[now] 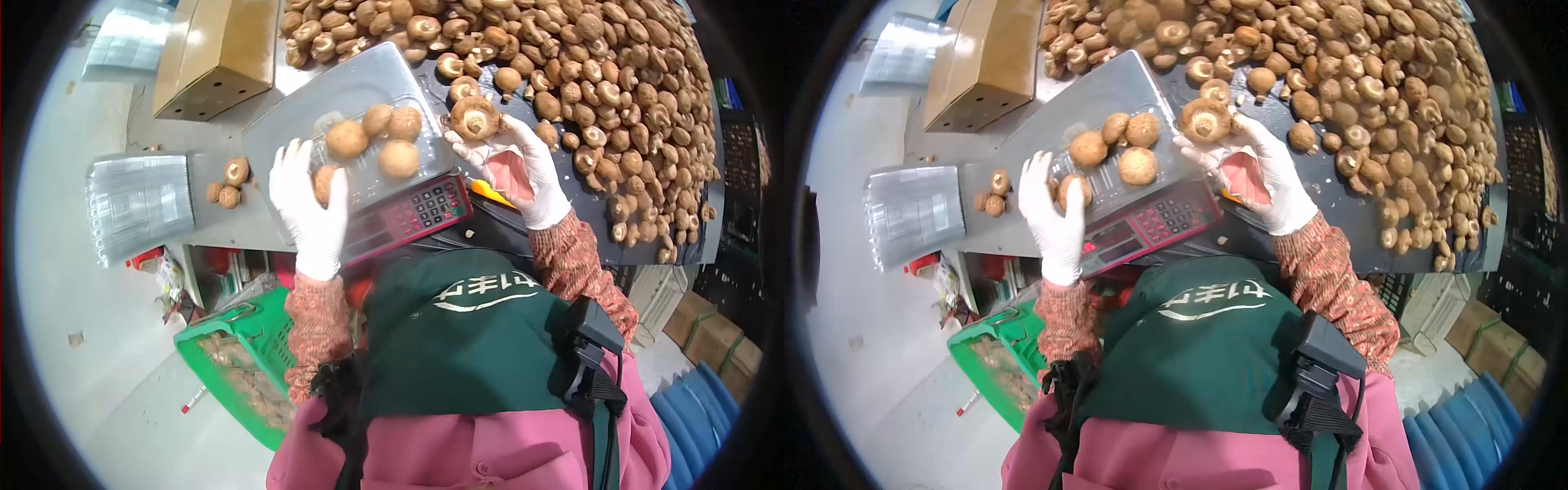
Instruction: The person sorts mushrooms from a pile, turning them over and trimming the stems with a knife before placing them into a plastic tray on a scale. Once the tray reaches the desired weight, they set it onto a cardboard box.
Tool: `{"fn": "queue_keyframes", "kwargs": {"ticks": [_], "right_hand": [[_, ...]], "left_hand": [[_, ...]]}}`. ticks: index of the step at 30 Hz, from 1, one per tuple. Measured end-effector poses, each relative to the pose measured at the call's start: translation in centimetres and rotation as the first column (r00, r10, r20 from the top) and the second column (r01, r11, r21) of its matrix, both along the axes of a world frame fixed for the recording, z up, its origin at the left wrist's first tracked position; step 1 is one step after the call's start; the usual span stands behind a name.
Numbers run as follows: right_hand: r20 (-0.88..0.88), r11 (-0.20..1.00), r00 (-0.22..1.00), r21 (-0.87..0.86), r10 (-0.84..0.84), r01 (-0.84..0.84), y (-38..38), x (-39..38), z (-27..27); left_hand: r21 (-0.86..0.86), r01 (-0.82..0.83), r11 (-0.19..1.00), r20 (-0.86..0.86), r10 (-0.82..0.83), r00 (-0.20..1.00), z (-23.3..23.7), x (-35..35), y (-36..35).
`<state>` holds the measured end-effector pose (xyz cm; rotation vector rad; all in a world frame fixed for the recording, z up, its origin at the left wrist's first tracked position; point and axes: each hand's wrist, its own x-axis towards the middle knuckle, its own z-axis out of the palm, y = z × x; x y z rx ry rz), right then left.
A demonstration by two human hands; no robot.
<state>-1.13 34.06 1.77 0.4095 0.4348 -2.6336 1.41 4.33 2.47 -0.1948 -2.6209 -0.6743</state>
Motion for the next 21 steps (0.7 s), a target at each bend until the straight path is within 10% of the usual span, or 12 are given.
{"fn": "queue_keyframes", "kwargs": {"ticks": [15,17,19,21], "right_hand": [[-0.053,0.993,0.993,-0.033,0.108,-0.11,-2.8,1.4,0.2],[-0.131,0.975,0.98,0.182,0.151,-0.126,-0.5,2.7,0.2],[-0.166,0.764,0.976,0.645,0.143,-0.002,2.4,5.2,2.6],[-0.049,0.255,0.931,0.966,0.362,-0.048,7.7,8.0,3.8]], "left_hand": [[-0.093,0.063,0.994,0.031,-0.06,0.998,-1.6,0.3,-0.5],[-0.103,0.073,0.992,0.041,-0.069,0.997,-0.9,0.3,-0.4],[-0.115,0.09,0.989,0.063,-0.083,0.995,-0.7,0.4,-0.5],[-0.133,0.103,0.986,0.074,-0.094,0.993,-1.1,0.4,-0.5]]}}
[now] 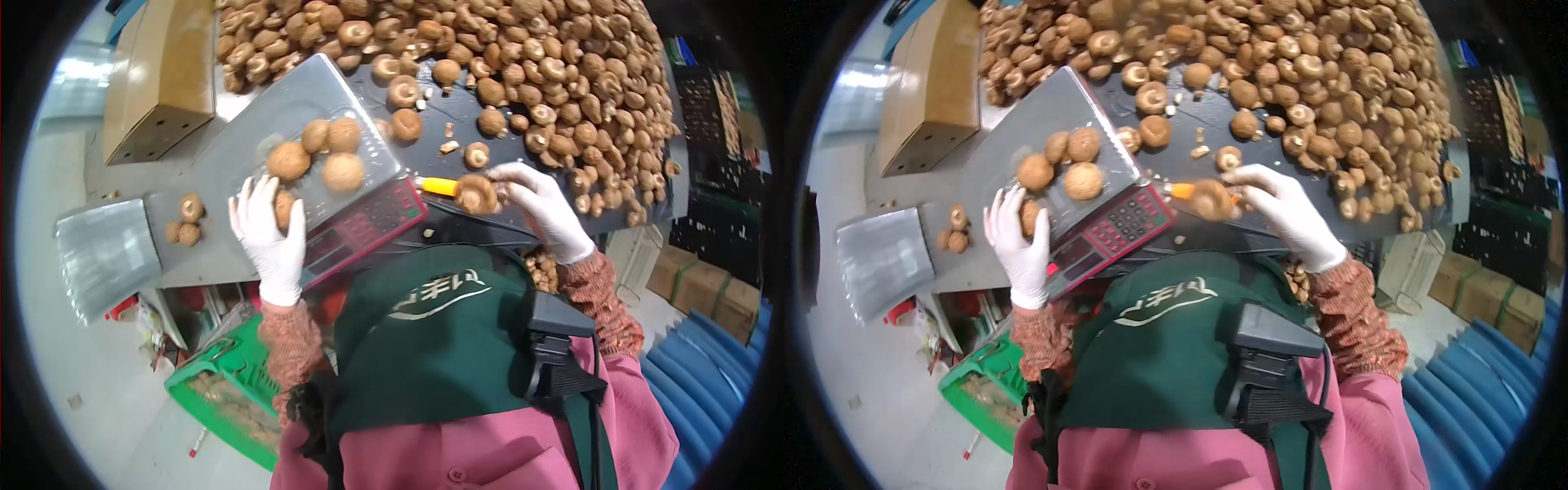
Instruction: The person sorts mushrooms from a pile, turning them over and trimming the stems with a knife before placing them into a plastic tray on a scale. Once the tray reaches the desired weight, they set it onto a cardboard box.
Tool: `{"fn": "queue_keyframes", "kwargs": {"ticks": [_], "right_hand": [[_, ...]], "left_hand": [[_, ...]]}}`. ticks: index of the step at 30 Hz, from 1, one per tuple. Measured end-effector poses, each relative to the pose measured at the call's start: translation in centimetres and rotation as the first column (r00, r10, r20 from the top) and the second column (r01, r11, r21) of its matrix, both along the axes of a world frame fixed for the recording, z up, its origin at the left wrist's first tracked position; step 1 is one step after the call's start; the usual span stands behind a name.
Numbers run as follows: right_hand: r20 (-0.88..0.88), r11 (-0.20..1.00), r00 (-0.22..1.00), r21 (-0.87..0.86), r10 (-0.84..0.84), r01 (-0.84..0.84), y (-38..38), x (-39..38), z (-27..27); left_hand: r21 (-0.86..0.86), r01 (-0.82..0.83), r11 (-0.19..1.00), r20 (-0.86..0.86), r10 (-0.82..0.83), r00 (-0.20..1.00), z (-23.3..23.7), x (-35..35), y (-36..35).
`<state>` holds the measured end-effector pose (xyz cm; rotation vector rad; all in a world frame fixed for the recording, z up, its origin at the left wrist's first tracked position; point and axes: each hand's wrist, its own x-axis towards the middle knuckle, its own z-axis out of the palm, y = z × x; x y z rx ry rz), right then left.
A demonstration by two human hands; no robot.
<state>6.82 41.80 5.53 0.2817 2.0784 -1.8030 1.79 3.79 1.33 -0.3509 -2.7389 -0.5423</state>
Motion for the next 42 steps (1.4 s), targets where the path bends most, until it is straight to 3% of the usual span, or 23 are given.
{"fn": "queue_keyframes", "kwargs": {"ticks": [2,4,6,9,10,12,13,14,15,19,22,24,25,28,30,31,32,33,34,36,38,39,42], "right_hand": [[0.232,0.966,0.97,-0.221,-0.079,0.132,4.9,3.4,-0.4],[0.321,0.905,0.936,-0.338,-0.147,0.258,7.8,6.5,-1.0],[0.334,0.918,0.904,-0.197,-0.268,0.345,9.2,9.4,-3.2],[0.335,0.797,0.803,-0.196,-0.494,0.572,7.8,11.2,-4.8],[0.291,0.823,0.802,-0.076,-0.521,0.563,7.8,11.8,-6.7],[0.024,0.89,0.936,0.319,-0.352,0.326,6.4,12.8,-8.9],[-0.169,0.8,0.978,0.567,-0.12,0.196,6.5,13.2,-9.6],[-0.272,0.607,0.948,0.786,0.166,0.119,6.7,13.4,-10.0],[-0.246,0.546,0.953,0.831,0.179,0.112,6.4,13.4,-9.5],[-0.323,0.579,0.946,0.777,0.029,0.247,6.9,12.3,-8.9],[-0.391,0.677,0.92,0.671,-0.023,0.302,5.6,8.3,-8.8],[-0.507,0.689,0.861,0.642,0.051,0.337,4.0,4.7,-9.6],[-0.538,0.704,0.839,0.627,0.083,0.333,3.1,3.1,-10.1],[-0.379,0.639,0.88,0.76,0.286,0.12,1.5,-1.0,-11.1],[-0.382,0.676,0.887,0.727,0.258,0.117,1.9,-2.1,-13.3],[-0.402,0.921,0.916,0.353,-0.011,0.165,2.0,-2.1,-13.3],[-0.062,0.975,0.974,0.035,-0.217,0.22,1.6,-3.0,-9.9],[0.068,0.886,0.96,-0.372,-0.272,0.278,1.9,-2.7,-10.5],[0.217,0.631,0.938,-0.696,-0.27,0.342,2.6,-2.3,-11.0],[0.256,0.625,0.947,-0.712,-0.193,0.32,2.0,-1.9,-7.6],[0.3,0.6,0.948,-0.74,-0.111,0.304,1.2,-1.6,-6.1],[0.319,0.644,0.936,-0.688,-0.145,0.334,0.2,-1.4,-4.7],[0.216,0.77,0.973,-0.607,-0.079,0.197,-0.8,-1.0,-4.0]], "left_hand": [[-0.013,0.004,1.0,-0.008,-0.004,1.0,-0.4,0.0,0.4],[-0.016,-0.005,1.0,-0.002,0.005,1.0,-0.3,-0.2,0.6],[-0.037,0.007,0.999,0.012,-0.007,1.0,-0.6,-0.5,0.2],[-0.074,0.016,0.997,0.008,-0.015,1.0,-0.9,-0.4,-0.1],[-0.078,0.033,0.996,-0.015,-0.034,0.999,-0.9,-0.3,-0.1],[-0.093,0.03,0.995,0.034,-0.027,0.999,-0.8,-0.3,-0.4],[-0.094,0.055,0.994,0.002,-0.055,0.998,-0.8,-0.3,-0.5],[-0.098,0.06,0.993,0.009,-0.059,0.998,-0.8,-0.4,-0.5],[-0.101,0.059,0.993,0.013,-0.058,0.998,-0.7,-0.5,-0.6],[-0.091,0.042,0.995,0.049,-0.038,0.998,-0.6,-0.6,-0.7],[-0.052,0.0,0.999,0.035,0.002,0.999,-0.1,-0.6,-0.4],[-0.019,-0.034,0.999,-0.001,0.034,0.999,0.6,-0.5,0.3],[0.151,-0.11,0.982,0.052,0.103,0.993,0.5,-0.3,0.5],[0.178,-0.068,0.982,0.024,0.065,0.998,3.0,0.3,2.7],[0.276,-0.007,0.961,0.015,0.003,1.0,4.1,0.9,4.4],[0.306,0.021,0.952,0.027,-0.031,0.999,4.6,1.3,5.7],[0.337,0.047,0.94,0.041,-0.065,0.997,5.1,1.8,7.1],[0.343,0.104,0.933,0.066,-0.135,0.989,5.4,2.1,8.5],[0.354,0.165,0.921,0.09,-0.209,0.974,5.3,2.3,9.8],[0.516,0.228,0.826,0.175,-0.362,0.916,3.8,2.1,12.3],[0.554,0.233,0.799,0.242,-0.423,0.873,3.4,1.7,14.8],[0.604,0.253,0.756,0.221,-0.463,0.858,3.1,1.4,16.0],[0.653,0.359,0.667,0.178,-0.595,0.784,2.5,0.4,17.6]]}}
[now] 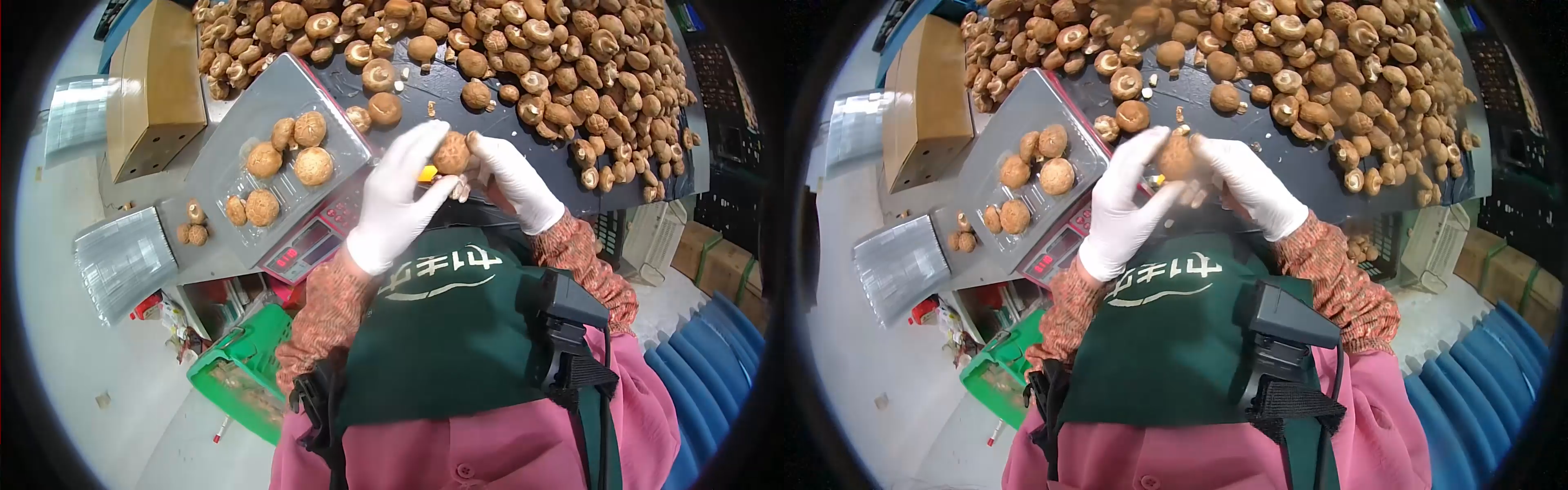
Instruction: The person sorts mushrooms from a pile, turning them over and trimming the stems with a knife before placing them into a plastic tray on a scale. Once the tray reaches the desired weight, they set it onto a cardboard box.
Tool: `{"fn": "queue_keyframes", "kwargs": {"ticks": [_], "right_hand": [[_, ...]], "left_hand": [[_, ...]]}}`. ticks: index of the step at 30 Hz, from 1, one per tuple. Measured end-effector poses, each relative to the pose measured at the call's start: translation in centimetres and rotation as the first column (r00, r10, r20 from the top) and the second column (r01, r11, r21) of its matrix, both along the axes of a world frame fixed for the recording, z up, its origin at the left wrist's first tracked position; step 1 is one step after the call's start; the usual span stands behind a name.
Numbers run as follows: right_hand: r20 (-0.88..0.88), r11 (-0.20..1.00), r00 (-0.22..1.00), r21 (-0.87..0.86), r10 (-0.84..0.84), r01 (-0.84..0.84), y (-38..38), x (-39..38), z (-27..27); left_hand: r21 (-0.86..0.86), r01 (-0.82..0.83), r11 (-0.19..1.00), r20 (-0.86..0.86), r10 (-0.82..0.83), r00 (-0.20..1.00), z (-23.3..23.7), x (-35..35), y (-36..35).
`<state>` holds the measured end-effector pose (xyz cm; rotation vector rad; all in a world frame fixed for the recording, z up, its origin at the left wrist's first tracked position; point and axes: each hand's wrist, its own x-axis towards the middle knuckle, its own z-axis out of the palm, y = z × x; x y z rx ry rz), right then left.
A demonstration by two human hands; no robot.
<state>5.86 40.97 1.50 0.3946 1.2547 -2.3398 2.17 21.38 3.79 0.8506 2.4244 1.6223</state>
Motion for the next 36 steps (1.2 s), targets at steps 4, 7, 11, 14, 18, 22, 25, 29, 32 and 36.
{"fn": "queue_keyframes", "kwargs": {"ticks": [4,7,11,14,18,22,25,29,32,36], "right_hand": [[-0.106,0.937,0.994,0.348,0.033,0.006,1.1,-1.2,0.9],[-0.48,0.198,0.868,0.87,0.13,0.452,3.0,-3.3,-5.1],[-0.372,-0.177,0.765,0.831,0.526,0.527,4.4,-5.8,-9.1],[-0.549,0.039,0.782,0.824,0.294,0.565,4.1,-6.3,-9.0],[-0.046,0.963,0.962,-0.036,-0.268,0.267,4.6,-5.3,-4.7],[0.051,0.937,0.963,-0.221,-0.266,0.271,3.1,-4.4,-2.8],[-0.066,0.959,0.988,-0.261,-0.136,0.115,0.5,-4.7,-1.0],[-0.228,0.964,0.969,0.263,0.093,-0.03,-3.9,-5.0,1.3],[-0.442,0.849,0.874,0.523,0.2,0.071,-8.0,-5.4,2.0],[-0.769,0.54,0.509,0.636,0.386,0.551,-12.3,-6.4,0.7]], "left_hand": [[0.046,-0.077,0.996,0.307,0.059,0.95,0.3,0.7,-0.5],[0.056,-0.152,0.987,0.419,0.115,0.901,0.6,1.4,-1.9],[0.001,-0.213,0.977,0.266,0.205,0.942,-0.6,2.4,-3.6],[-0.012,-0.231,0.973,0.215,0.228,0.95,-0.2,2.9,-4.5],[0.021,-0.263,0.965,0.258,0.249,0.933,0.5,3.4,-5.6],[0.045,-0.305,0.951,0.303,0.278,0.912,1.0,3.8,-6.1],[0.005,-0.314,0.95,0.098,0.312,0.945,0.7,4.0,-7.2],[-0.243,-0.465,0.851,-0.294,0.392,0.872,1.0,4.3,-10.0],[-0.27,-0.6,0.753,-0.466,0.443,0.766,0.1,3.9,-12.4],[-0.395,-0.688,0.609,-0.529,0.462,0.712,-0.7,2.2,-13.0]]}}
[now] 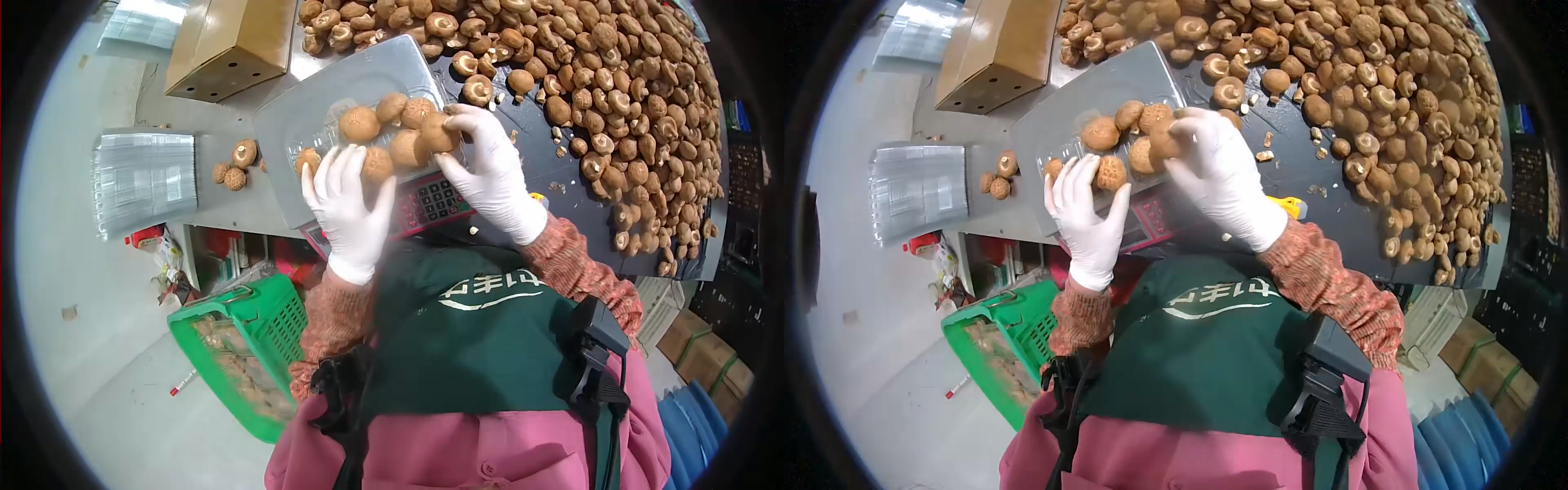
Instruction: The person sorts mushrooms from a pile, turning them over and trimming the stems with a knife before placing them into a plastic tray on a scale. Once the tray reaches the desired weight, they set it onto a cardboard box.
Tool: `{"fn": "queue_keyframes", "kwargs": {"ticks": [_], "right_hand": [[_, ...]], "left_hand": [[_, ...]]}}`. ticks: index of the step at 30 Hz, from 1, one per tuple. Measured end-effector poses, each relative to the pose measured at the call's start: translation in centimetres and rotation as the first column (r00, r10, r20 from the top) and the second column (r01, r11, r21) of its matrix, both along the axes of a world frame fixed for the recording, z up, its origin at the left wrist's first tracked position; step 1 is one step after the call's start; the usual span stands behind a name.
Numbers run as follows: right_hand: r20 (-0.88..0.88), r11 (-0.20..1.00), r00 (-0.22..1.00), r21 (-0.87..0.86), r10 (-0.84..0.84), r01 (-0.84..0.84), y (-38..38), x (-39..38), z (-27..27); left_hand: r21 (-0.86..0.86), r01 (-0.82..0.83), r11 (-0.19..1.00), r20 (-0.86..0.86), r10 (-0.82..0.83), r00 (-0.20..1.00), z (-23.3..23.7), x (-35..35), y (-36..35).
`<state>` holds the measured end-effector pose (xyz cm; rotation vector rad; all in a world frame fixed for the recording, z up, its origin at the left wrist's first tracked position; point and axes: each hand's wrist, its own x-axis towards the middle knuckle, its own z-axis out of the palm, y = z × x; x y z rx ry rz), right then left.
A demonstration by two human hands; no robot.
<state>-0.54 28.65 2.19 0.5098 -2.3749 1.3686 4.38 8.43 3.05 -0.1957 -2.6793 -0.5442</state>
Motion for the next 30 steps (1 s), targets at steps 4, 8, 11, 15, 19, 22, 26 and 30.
{"fn": "queue_keyframes", "kwargs": {"ticks": [4,8,11,15,19,22,26,30], "right_hand": [[-0.151,0.919,0.988,0.389,0.002,0.057,0.4,1.0,-0.2],[-0.124,0.911,0.99,0.411,0.073,-0.015,1.7,1.3,-0.5],[-0.09,0.899,0.991,0.436,0.098,-0.049,2.1,1.4,-1.1],[-0.105,0.927,0.992,0.375,0.072,-0.027,1.9,1.5,-1.1],[-0.089,0.959,0.995,0.284,0.039,-0.013,2.5,2.3,-1.5],[-0.074,0.963,0.995,0.259,-0.06,0.077,4.6,2.1,-1.5],[0.052,0.954,0.969,0.192,-0.243,0.229,8.2,1.4,-5.8],[0.147,0.946,0.943,0.175,-0.299,0.273,9.6,-1.6,-8.3]], "left_hand": [[-0.062,-0.045,0.997,0.041,0.048,0.998,-1.3,-0.4,0.0],[0.0,-0.007,1.0,0.058,0.007,0.998,-1.5,0.5,-0.6],[0.01,-0.01,1.0,0.079,0.009,0.997,-1.1,0.8,-0.8],[0.078,-0.053,0.995,0.038,0.05,0.998,-1.0,0.2,-1.9],[0.123,-0.095,0.988,0.001,0.095,0.995,-0.2,-1.2,-3.2],[0.121,-0.093,0.988,-0.02,0.096,0.995,0.5,-1.8,-3.0],[0.1,-0.116,0.988,-0.015,0.118,0.993,0.1,-1.4,-3.7],[0.168,-0.148,0.975,0.068,0.139,0.988,-0.7,-0.8,-4.9]]}}
